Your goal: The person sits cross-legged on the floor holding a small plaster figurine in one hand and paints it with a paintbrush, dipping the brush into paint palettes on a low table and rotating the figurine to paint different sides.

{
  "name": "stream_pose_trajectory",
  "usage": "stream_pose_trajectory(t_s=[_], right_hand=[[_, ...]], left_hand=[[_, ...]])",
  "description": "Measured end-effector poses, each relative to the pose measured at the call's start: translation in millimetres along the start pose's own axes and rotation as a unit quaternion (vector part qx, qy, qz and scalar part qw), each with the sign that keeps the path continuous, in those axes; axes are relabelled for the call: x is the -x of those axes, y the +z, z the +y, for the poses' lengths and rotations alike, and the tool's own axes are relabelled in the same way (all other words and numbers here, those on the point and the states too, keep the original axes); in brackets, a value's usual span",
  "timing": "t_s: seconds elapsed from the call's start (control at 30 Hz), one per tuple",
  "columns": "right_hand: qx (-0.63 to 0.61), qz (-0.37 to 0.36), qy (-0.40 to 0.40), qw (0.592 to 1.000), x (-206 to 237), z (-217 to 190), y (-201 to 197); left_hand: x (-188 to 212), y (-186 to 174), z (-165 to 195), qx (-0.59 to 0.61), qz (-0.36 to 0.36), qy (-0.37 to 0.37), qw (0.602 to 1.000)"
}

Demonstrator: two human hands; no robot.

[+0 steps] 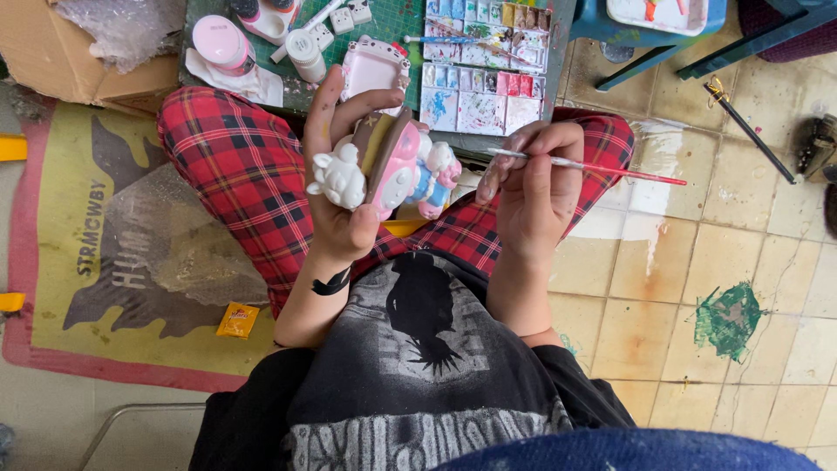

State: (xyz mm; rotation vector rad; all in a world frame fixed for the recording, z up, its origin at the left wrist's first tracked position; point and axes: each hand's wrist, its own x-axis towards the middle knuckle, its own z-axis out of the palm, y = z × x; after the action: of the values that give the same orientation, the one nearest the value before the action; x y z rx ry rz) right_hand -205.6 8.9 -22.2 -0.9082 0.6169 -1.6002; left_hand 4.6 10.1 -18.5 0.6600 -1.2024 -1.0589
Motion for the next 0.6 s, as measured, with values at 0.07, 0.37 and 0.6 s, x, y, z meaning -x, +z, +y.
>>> stream_pose_trajectory(t_s=[0.07, 0.37, 0.6], right_hand=[[0.000, 0.009, -0.006, 1.000, 1, 2, 7], [0.111, -0.028, -0.180, 0.977, 19, -6, 38], [0.192, -0.064, -0.081, 0.976, 14, -12, 31]], left_hand=[[-1, 2, 3, 0.000, -0.001, -0.002, 1.000], [-4, 8, 15, -0.028, 0.002, 0.007, 1.000], [-5, 11, 14, -0.036, 0.011, 0.004, 0.999]])
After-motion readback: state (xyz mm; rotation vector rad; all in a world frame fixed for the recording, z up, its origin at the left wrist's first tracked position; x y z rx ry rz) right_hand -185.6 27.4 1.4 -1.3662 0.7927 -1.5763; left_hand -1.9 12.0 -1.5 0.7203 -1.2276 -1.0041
